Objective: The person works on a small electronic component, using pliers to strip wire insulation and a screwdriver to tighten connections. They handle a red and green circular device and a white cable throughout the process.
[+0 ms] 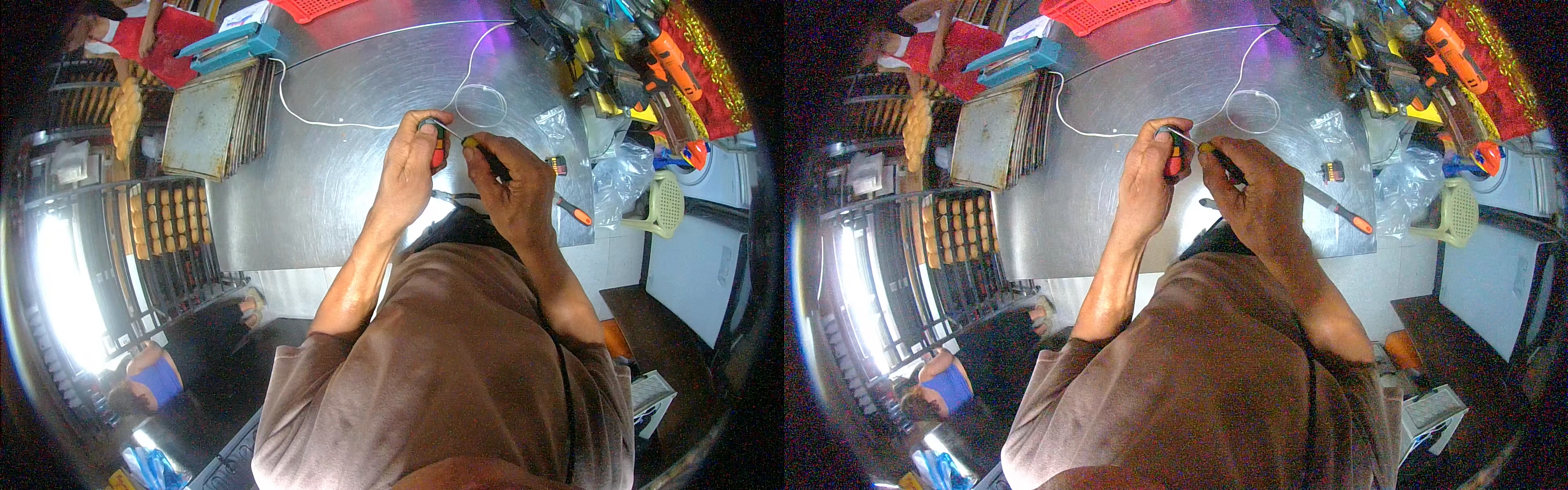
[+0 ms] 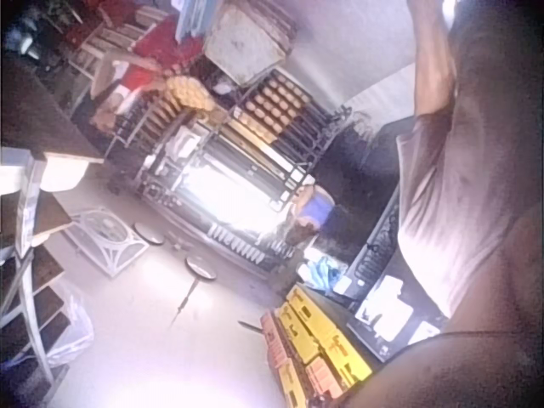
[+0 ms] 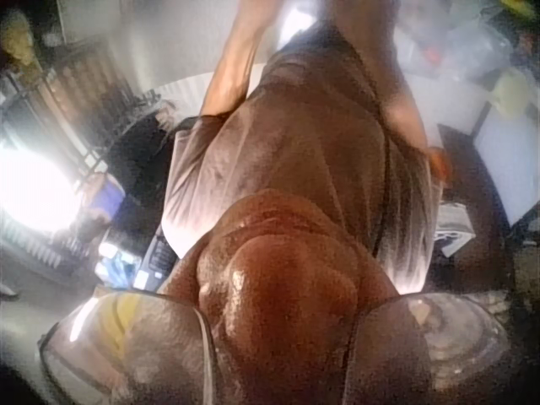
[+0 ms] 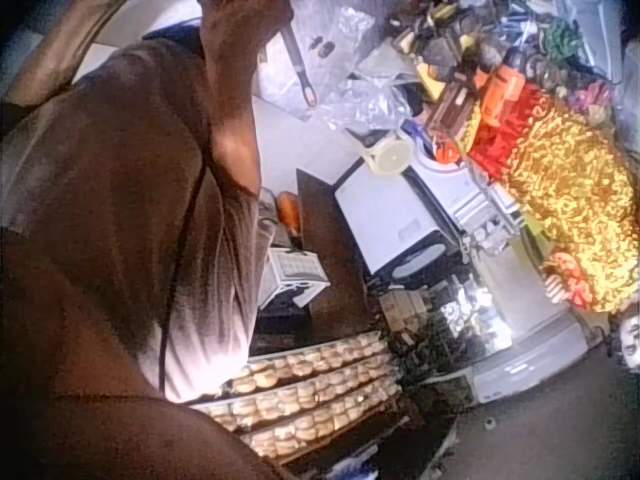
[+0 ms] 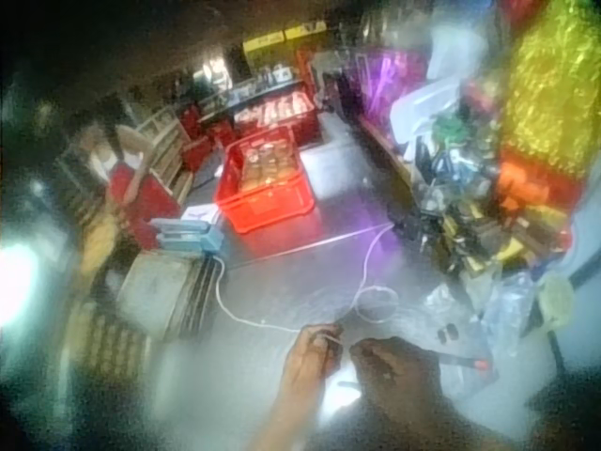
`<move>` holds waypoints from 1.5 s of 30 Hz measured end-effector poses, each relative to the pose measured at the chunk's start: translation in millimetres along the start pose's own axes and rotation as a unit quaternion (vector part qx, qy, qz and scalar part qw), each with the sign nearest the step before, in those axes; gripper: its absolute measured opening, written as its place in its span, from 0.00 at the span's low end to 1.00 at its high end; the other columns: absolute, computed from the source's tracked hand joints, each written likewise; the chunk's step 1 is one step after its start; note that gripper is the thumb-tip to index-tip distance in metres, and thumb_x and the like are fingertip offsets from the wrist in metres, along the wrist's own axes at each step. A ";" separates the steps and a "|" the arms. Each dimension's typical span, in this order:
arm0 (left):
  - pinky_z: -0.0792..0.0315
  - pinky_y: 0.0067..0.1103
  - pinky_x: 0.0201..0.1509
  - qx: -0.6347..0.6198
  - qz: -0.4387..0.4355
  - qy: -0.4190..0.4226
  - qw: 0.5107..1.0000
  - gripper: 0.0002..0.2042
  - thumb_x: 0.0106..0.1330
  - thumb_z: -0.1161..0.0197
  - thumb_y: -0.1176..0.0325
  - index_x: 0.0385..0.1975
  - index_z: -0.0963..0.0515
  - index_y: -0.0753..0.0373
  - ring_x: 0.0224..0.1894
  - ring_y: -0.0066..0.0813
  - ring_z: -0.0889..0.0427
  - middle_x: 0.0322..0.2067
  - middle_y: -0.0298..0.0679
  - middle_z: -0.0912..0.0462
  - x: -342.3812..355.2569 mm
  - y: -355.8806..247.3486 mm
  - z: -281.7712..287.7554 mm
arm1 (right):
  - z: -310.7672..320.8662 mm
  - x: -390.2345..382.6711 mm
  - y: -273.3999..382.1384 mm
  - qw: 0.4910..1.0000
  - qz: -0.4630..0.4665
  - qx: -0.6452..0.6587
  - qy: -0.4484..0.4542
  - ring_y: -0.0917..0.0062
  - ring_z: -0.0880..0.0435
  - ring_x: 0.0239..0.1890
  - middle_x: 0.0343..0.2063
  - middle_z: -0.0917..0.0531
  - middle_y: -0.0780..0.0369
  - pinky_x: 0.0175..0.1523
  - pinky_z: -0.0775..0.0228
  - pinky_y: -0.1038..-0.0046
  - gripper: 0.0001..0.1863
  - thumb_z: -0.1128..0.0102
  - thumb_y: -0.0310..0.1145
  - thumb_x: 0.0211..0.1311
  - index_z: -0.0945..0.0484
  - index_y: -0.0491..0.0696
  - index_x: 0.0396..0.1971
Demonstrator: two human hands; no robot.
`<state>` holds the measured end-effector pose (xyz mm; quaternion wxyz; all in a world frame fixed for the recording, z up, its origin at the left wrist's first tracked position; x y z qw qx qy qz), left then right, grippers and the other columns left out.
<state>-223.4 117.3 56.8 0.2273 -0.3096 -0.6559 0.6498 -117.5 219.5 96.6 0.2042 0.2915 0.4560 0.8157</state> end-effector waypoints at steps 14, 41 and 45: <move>0.38 0.15 0.33 0.000 0.012 0.004 1.000 0.16 0.74 0.59 0.62 0.48 0.27 0.66 0.29 0.16 0.35 0.28 0.31 0.30 2.0 -1.5 -0.6 | 4.2 -1.6 -0.7 0.998 0.034 -0.037 -0.029 0.67 0.16 0.28 0.27 0.17 0.59 0.32 0.25 0.69 0.10 0.31 0.31 0.54 0.18 0.48 0.37; 0.42 0.15 0.30 -0.057 0.053 0.002 0.997 0.15 0.70 0.58 0.67 0.47 0.28 0.68 0.25 0.17 0.40 0.23 0.29 0.35 9.2 6.8 -0.1 | 6.3 1.6 -2.4 0.999 0.011 -0.041 -0.004 0.69 0.16 0.28 0.26 0.18 0.60 0.34 0.25 0.71 0.10 0.31 0.30 0.53 0.17 0.47 0.35; 0.43 0.16 0.29 -0.059 0.053 0.000 0.997 0.14 0.71 0.58 0.68 0.46 0.28 0.68 0.25 0.17 0.40 0.22 0.28 0.37 9.0 7.2 0.0 | 5.1 0.8 -5.5 1.000 0.006 -0.025 -0.007 0.69 0.16 0.28 0.26 0.18 0.60 0.33 0.24 0.71 0.10 0.31 0.30 0.53 0.17 0.47 0.35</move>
Point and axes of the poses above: each hand's wrist, its own x-axis towards the middle knuckle, its own z-axis out of the back of the hand, y = z × x, the point moved 8 cm from there along x, towards the middle knuckle
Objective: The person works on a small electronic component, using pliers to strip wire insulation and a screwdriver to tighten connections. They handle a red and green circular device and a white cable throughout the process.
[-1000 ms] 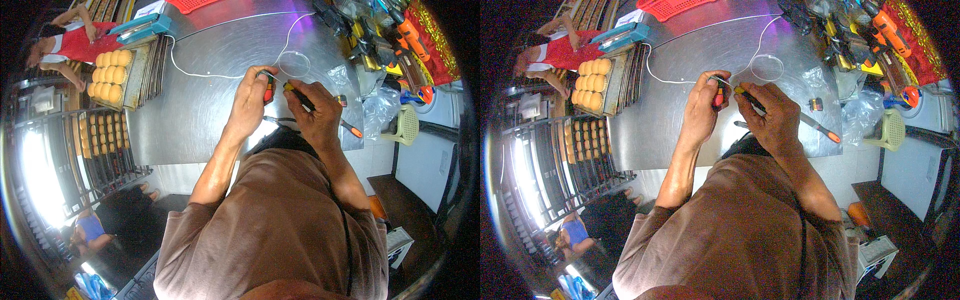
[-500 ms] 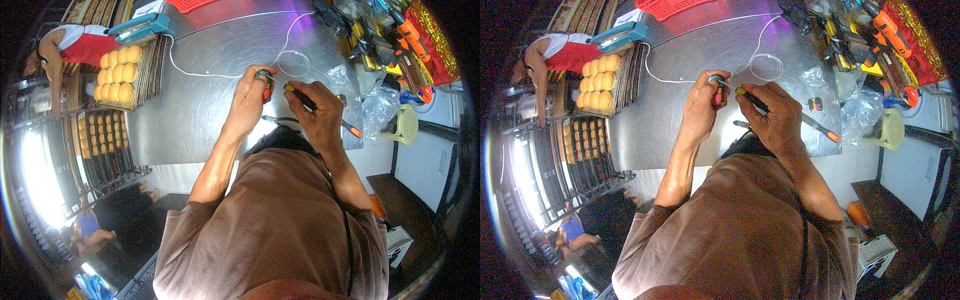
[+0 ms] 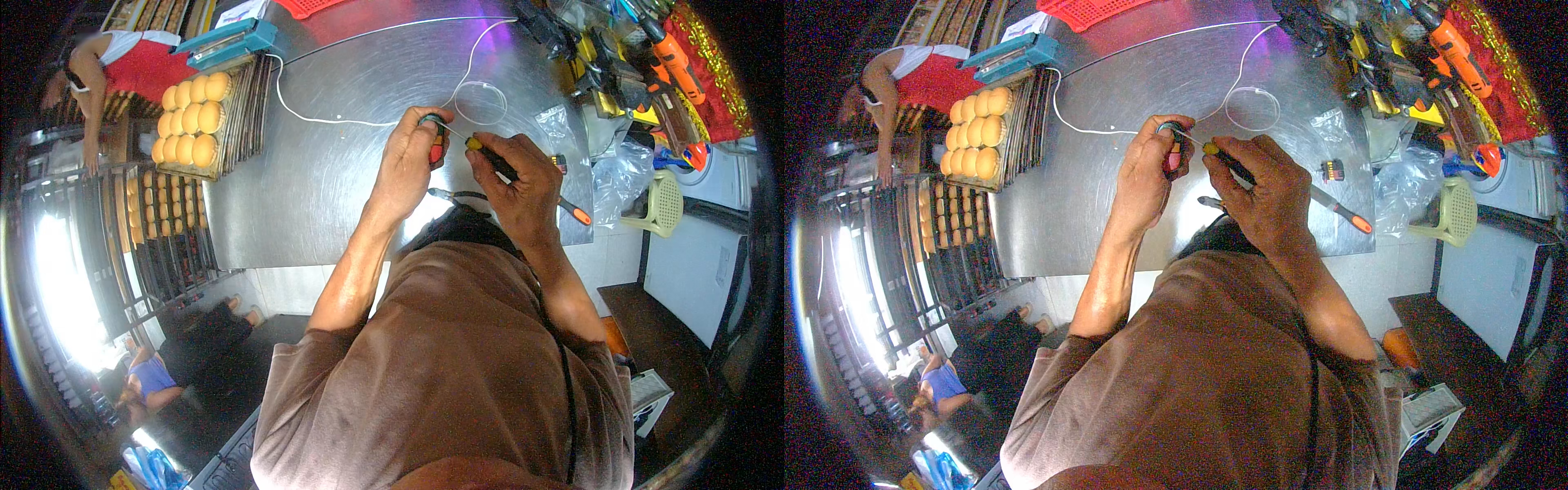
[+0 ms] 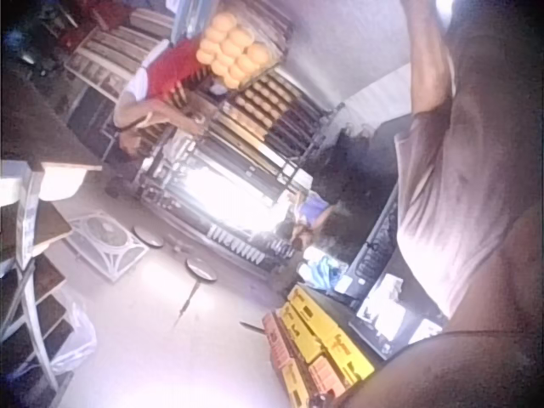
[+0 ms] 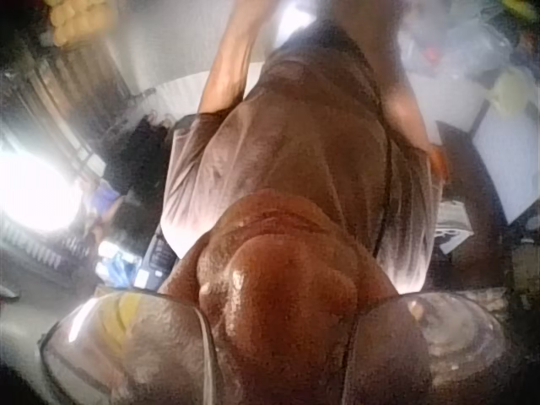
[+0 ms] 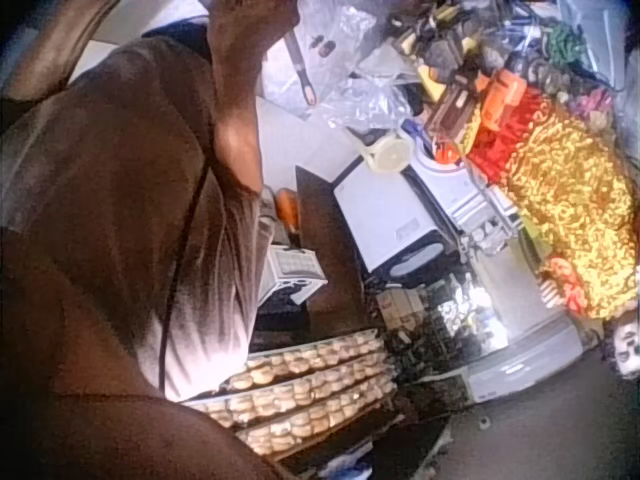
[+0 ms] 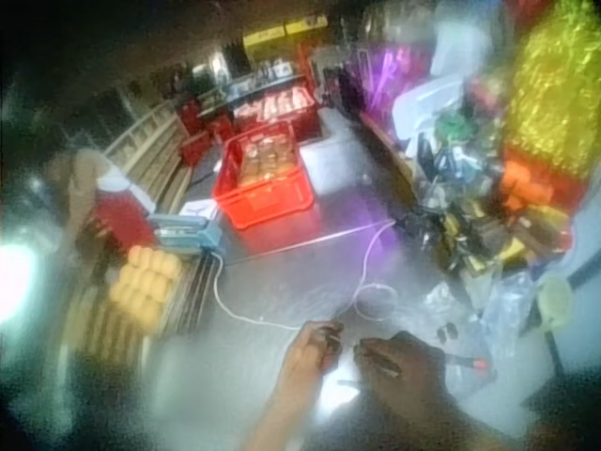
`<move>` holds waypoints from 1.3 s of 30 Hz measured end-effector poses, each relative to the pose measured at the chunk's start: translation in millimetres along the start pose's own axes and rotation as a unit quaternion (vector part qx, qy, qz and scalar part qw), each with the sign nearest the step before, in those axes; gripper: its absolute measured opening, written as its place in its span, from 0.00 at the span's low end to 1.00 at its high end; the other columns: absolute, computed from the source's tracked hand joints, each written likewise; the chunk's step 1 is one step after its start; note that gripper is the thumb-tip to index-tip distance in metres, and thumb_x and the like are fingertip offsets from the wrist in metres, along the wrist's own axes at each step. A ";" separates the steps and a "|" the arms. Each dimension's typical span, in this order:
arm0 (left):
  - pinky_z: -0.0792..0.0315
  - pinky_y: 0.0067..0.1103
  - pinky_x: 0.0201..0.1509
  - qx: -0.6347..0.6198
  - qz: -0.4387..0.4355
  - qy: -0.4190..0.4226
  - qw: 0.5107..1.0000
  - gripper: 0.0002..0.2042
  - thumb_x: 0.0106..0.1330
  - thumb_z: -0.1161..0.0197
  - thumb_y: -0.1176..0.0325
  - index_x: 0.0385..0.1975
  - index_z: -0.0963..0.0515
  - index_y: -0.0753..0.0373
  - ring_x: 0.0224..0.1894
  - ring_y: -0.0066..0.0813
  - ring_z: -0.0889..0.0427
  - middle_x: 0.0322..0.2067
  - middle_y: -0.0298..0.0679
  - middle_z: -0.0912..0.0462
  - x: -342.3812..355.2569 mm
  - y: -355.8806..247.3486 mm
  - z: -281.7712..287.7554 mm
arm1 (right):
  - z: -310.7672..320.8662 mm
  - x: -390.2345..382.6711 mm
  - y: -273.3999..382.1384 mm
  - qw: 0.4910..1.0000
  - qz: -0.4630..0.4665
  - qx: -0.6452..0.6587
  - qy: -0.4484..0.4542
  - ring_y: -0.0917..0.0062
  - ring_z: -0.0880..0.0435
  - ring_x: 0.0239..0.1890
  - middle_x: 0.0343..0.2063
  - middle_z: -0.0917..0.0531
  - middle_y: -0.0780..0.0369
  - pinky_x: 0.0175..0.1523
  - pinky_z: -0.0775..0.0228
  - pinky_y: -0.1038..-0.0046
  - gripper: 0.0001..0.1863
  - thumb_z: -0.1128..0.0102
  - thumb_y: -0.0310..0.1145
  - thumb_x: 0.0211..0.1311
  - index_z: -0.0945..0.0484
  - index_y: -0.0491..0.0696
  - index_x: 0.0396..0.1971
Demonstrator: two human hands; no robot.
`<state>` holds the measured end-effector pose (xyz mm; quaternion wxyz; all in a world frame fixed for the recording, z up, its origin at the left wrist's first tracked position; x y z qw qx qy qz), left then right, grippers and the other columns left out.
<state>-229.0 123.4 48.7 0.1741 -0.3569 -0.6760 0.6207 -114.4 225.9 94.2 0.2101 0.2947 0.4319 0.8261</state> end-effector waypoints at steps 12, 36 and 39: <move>0.44 0.16 0.28 0.010 -0.010 0.000 1.000 0.14 0.71 0.59 0.69 0.44 0.27 0.68 0.24 0.16 0.41 0.21 0.28 0.37 1.9 2.1 0.6 | 1.7 0.1 3.2 1.000 0.014 -0.017 0.000 0.70 0.16 0.27 0.26 0.18 0.60 0.33 0.25 0.71 0.09 0.31 0.31 0.53 0.17 0.48 0.35; 0.43 0.16 0.28 -0.002 -0.001 0.000 1.000 0.14 0.71 0.58 0.67 0.44 0.28 0.69 0.25 0.15 0.40 0.23 0.29 0.34 0.8 3.2 -0.2 | 7.1 -6.0 9.8 0.998 0.032 -0.053 -0.003 0.75 0.16 0.29 0.27 0.17 0.59 0.34 0.26 0.77 0.10 0.32 0.25 0.52 0.17 0.43 0.36; 0.43 0.16 0.28 -0.009 -0.002 -0.003 1.000 0.14 0.71 0.58 0.67 0.45 0.28 0.69 0.25 0.15 0.41 0.23 0.29 0.34 0.8 3.1 -0.2 | 7.1 -5.5 9.5 0.998 0.024 -0.051 0.000 0.73 0.16 0.29 0.27 0.16 0.59 0.34 0.26 0.75 0.09 0.32 0.26 0.53 0.17 0.43 0.36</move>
Point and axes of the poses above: each hand's wrist, its own x-axis towards the middle knuckle, its own z-axis out of the back of the hand, y = z × x, the point moved 8 cm from there along x, towards the middle knuckle
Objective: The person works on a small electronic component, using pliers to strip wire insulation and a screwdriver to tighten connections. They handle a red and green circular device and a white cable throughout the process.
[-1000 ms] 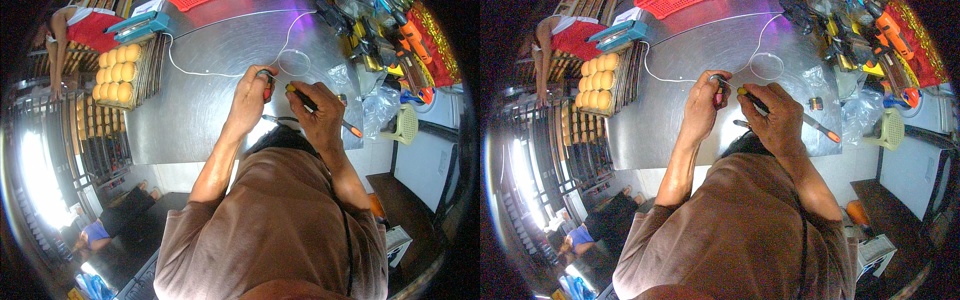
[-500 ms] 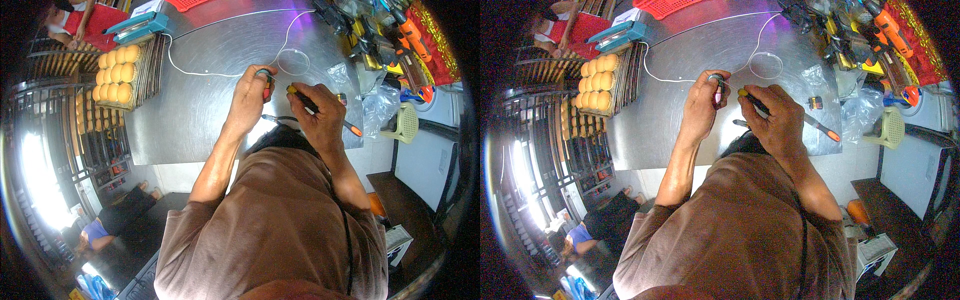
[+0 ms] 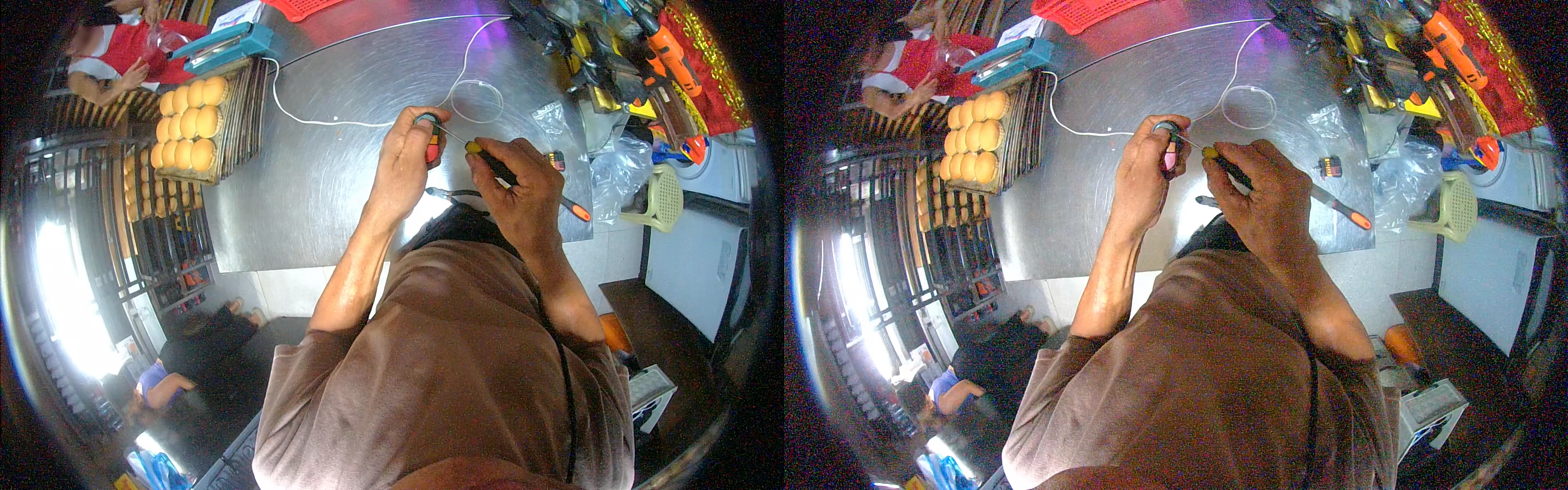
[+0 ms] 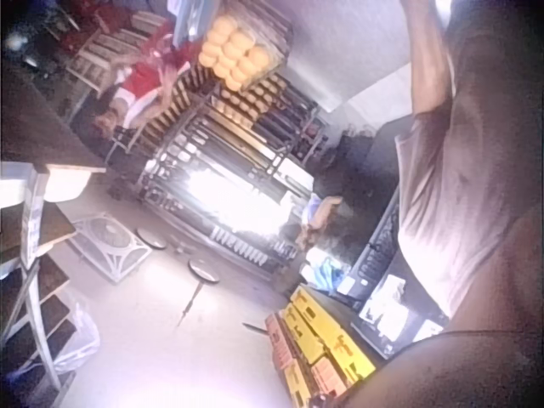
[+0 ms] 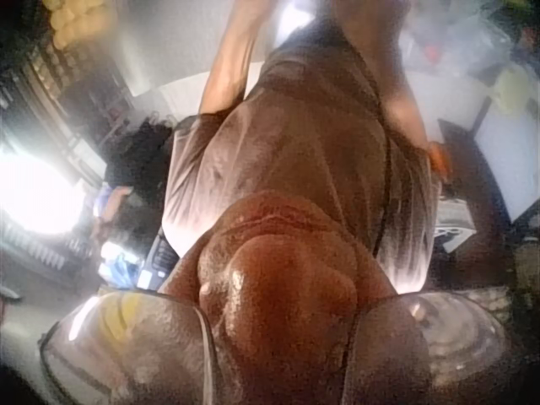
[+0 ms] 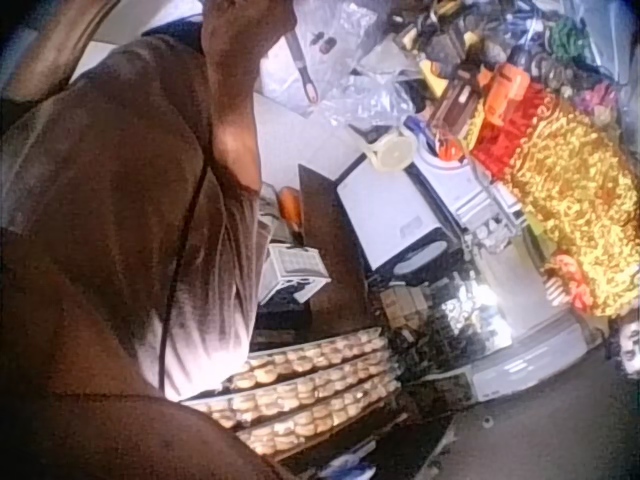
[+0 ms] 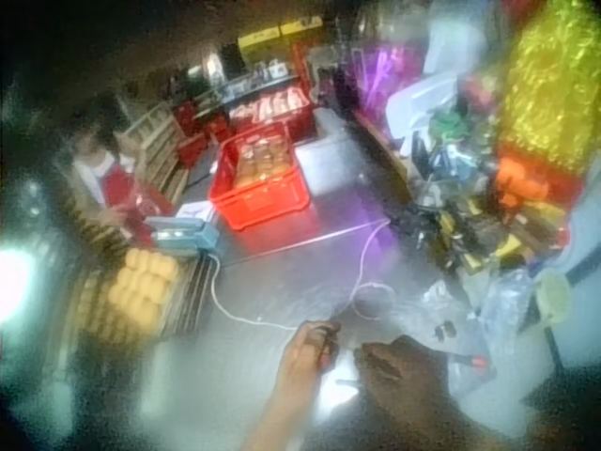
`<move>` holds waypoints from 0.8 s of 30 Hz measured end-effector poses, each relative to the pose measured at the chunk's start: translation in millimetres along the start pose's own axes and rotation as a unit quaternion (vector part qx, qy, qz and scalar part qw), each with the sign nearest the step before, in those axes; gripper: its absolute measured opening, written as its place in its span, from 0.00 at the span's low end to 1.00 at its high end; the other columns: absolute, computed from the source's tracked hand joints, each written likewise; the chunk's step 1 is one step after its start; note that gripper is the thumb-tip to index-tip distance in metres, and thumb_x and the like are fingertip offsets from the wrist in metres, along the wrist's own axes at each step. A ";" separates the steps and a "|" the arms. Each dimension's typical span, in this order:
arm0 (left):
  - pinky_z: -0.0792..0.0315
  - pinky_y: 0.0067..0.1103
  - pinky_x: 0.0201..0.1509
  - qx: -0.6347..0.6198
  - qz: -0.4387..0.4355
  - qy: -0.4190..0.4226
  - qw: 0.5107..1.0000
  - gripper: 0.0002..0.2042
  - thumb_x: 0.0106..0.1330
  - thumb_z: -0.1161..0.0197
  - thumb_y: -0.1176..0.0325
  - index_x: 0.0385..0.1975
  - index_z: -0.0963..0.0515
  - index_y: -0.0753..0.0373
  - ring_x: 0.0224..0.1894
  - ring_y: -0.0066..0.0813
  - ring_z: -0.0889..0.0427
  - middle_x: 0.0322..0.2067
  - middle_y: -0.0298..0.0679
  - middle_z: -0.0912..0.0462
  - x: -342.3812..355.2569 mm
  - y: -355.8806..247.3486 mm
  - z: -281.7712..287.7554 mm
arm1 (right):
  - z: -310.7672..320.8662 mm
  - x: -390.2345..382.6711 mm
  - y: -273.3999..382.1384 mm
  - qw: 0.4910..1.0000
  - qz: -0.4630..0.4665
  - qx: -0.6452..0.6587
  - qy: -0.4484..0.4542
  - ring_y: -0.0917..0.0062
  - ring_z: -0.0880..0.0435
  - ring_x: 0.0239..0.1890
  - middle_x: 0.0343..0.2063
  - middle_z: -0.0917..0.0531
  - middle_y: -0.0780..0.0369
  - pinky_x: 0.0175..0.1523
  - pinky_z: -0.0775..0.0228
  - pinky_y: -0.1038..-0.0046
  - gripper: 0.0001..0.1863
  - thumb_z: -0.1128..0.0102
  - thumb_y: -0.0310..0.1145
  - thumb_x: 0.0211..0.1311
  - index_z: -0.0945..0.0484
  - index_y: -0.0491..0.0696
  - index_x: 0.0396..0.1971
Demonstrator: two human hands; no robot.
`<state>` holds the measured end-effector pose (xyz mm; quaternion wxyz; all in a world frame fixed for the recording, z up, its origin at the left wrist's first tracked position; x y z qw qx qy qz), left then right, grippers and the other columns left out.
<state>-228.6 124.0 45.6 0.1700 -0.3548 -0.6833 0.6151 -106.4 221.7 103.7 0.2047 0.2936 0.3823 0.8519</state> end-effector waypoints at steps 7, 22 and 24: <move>0.40 0.15 0.30 0.018 -0.008 -0.010 1.000 0.15 0.71 0.58 0.66 0.45 0.27 0.67 0.26 0.16 0.37 0.25 0.30 0.31 -1.4 -1.3 0.4 | 0.0 -0.8 2.4 0.999 -0.027 0.030 -0.005 0.63 0.17 0.27 0.25 0.18 0.56 0.32 0.27 0.67 0.07 0.36 0.31 0.57 0.18 0.44 0.33; 0.39 0.16 0.31 0.032 -0.026 -0.018 0.999 0.15 0.72 0.59 0.65 0.46 0.27 0.66 0.26 0.15 0.37 0.25 0.29 0.30 -1.4 -2.7 0.2 | -5.1 -0.1 -3.0 0.994 -0.077 0.075 0.025 0.62 0.15 0.28 0.28 0.16 0.53 0.34 0.25 0.68 0.08 0.39 0.31 0.61 0.19 0.42 0.35; 0.39 0.15 0.31 0.030 -0.027 -0.022 0.999 0.14 0.72 0.58 0.65 0.46 0.27 0.66 0.25 0.15 0.37 0.25 0.29 0.30 -1.3 -1.7 1.5 | -5.5 0.8 -2.9 0.996 -0.057 0.070 0.016 0.62 0.15 0.29 0.28 0.16 0.54 0.34 0.25 0.68 0.08 0.39 0.31 0.60 0.19 0.42 0.35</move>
Point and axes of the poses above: each hand's wrist, its own x-axis towards the middle knuckle, its own z-axis out of the back of the hand, y = z × x, the point moved 8 cm from there along x, towards the middle knuckle
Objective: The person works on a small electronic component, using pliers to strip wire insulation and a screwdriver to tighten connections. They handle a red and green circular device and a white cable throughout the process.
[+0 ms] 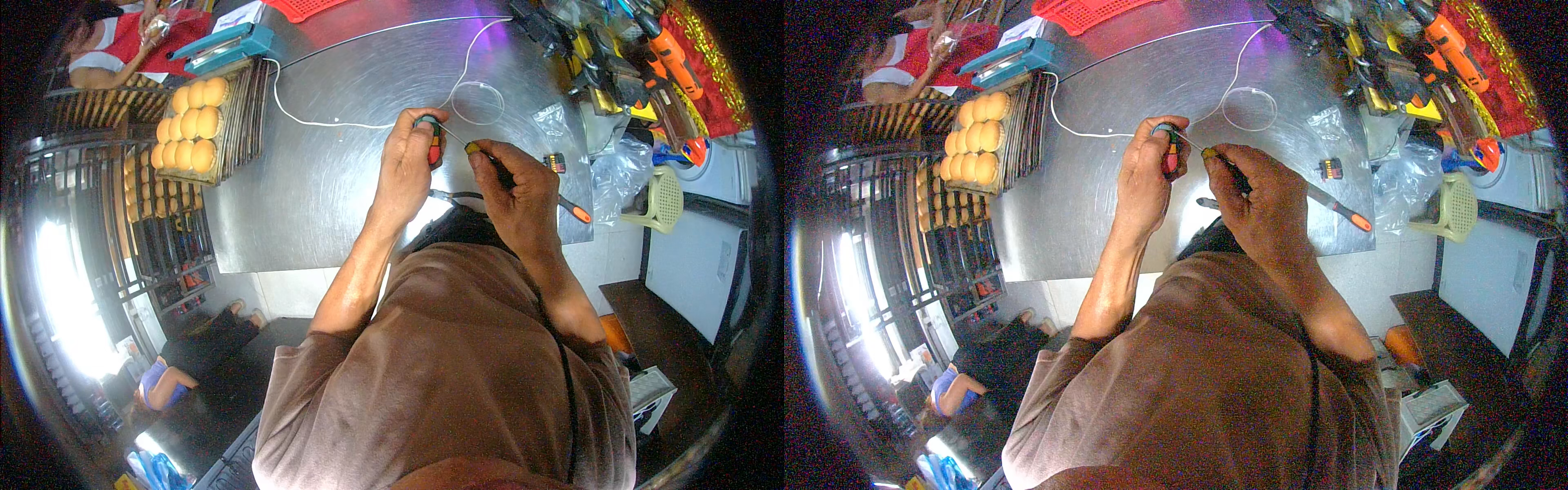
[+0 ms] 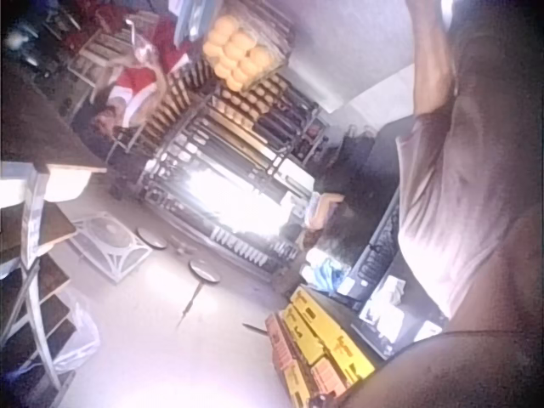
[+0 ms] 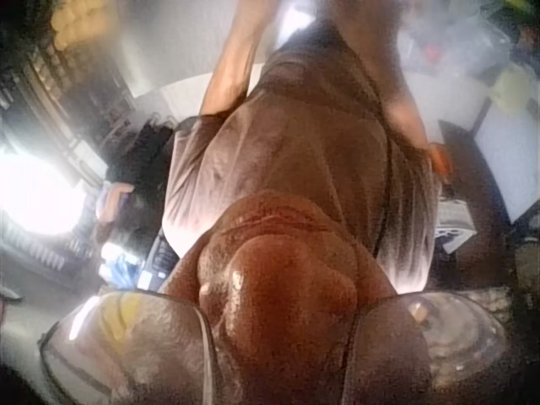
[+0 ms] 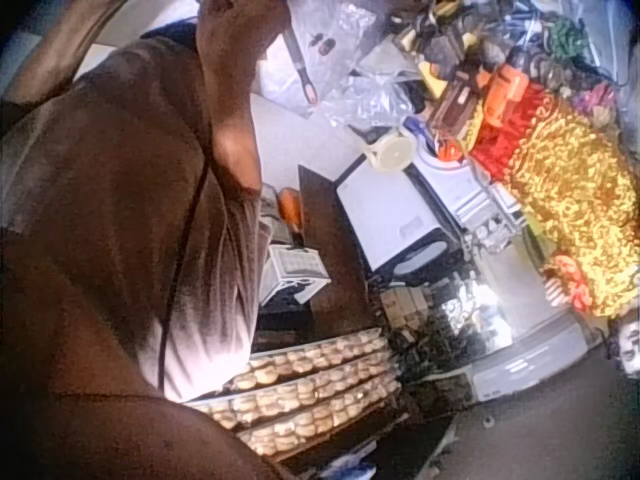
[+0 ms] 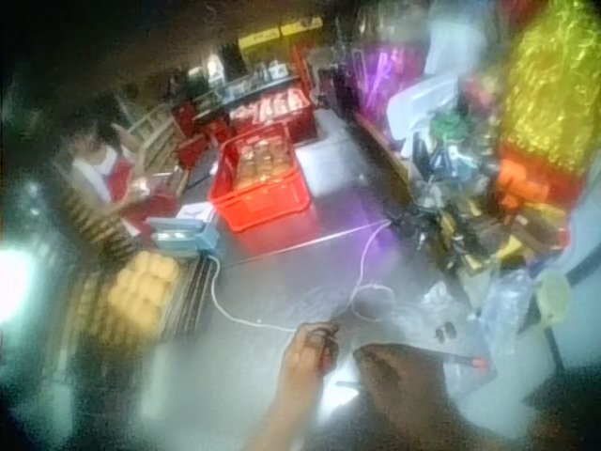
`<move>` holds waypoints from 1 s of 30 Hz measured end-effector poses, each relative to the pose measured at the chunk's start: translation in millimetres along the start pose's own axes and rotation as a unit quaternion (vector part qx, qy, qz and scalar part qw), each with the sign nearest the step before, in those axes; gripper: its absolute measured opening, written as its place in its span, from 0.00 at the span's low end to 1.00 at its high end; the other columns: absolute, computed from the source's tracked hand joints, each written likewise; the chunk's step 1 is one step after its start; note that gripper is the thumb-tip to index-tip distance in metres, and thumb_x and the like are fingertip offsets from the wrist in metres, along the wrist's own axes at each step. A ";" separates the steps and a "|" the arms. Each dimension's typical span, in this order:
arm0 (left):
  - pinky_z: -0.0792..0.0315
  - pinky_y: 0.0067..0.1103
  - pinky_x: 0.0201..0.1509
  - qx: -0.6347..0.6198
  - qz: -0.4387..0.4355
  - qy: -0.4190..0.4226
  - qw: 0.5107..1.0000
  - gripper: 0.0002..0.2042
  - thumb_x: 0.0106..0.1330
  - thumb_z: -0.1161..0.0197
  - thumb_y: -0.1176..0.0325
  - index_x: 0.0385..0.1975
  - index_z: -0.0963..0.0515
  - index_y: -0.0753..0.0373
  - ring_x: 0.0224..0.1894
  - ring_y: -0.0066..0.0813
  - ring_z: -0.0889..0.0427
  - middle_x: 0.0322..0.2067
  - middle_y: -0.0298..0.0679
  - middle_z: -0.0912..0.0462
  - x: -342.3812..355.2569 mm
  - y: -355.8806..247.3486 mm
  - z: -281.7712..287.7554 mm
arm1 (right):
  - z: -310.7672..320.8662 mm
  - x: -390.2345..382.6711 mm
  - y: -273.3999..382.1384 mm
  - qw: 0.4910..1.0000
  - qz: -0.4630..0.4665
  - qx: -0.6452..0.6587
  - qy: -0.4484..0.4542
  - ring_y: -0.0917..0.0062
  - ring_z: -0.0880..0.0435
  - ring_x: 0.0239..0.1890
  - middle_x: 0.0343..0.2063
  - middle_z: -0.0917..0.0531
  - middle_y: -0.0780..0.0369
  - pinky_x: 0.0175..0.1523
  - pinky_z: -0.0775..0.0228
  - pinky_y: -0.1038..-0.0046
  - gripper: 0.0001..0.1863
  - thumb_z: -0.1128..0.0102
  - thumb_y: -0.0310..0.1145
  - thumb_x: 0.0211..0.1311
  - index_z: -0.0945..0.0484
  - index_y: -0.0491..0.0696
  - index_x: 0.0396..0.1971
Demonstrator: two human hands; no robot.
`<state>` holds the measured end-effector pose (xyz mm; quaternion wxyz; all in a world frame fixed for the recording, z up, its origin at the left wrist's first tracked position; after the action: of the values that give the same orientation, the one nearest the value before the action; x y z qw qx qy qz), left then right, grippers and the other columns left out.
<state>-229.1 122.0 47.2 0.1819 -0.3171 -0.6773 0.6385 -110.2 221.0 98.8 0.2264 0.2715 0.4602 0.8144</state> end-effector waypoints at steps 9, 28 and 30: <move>0.42 0.15 0.29 -0.014 0.004 0.006 1.000 0.13 0.72 0.57 0.67 0.46 0.27 0.67 0.24 0.14 0.39 0.24 0.28 0.33 1.6 0.6 -0.2 | -0.1 1.3 2.4 0.999 0.024 -0.031 -0.005 0.61 0.16 0.29 0.29 0.17 0.54 0.34 0.25 0.67 0.08 0.37 0.31 0.59 0.19 0.44 0.36; 0.42 0.15 0.29 -0.029 0.001 0.015 0.999 0.13 0.73 0.57 0.66 0.46 0.28 0.67 0.25 0.14 0.40 0.23 0.28 0.34 2.1 -1.9 -0.5 | -1.9 0.6 3.2 0.997 0.051 -0.049 -0.026 0.62 0.18 0.26 0.25 0.19 0.56 0.31 0.27 0.67 0.10 0.33 0.30 0.55 0.19 0.45 0.37; 0.40 0.15 0.28 -0.026 0.001 0.021 0.999 0.12 0.75 0.58 0.67 0.45 0.28 0.66 0.25 0.14 0.39 0.24 0.28 0.34 2.9 0.0 0.7 | -1.3 0.0 4.1 0.997 0.057 -0.047 -0.034 0.63 0.18 0.26 0.25 0.19 0.56 0.30 0.27 0.67 0.10 0.33 0.30 0.55 0.19 0.44 0.37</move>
<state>-231.7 123.4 46.6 0.1868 -0.3359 -0.6895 0.6139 -111.5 218.2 101.8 0.2075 0.3144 0.3968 0.8371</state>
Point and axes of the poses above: each hand's wrist, its own x-axis towards the middle knuckle, its own z-axis out of the back of the hand, y = z × x, the point moved 8 cm from there along x, towards the middle knuckle
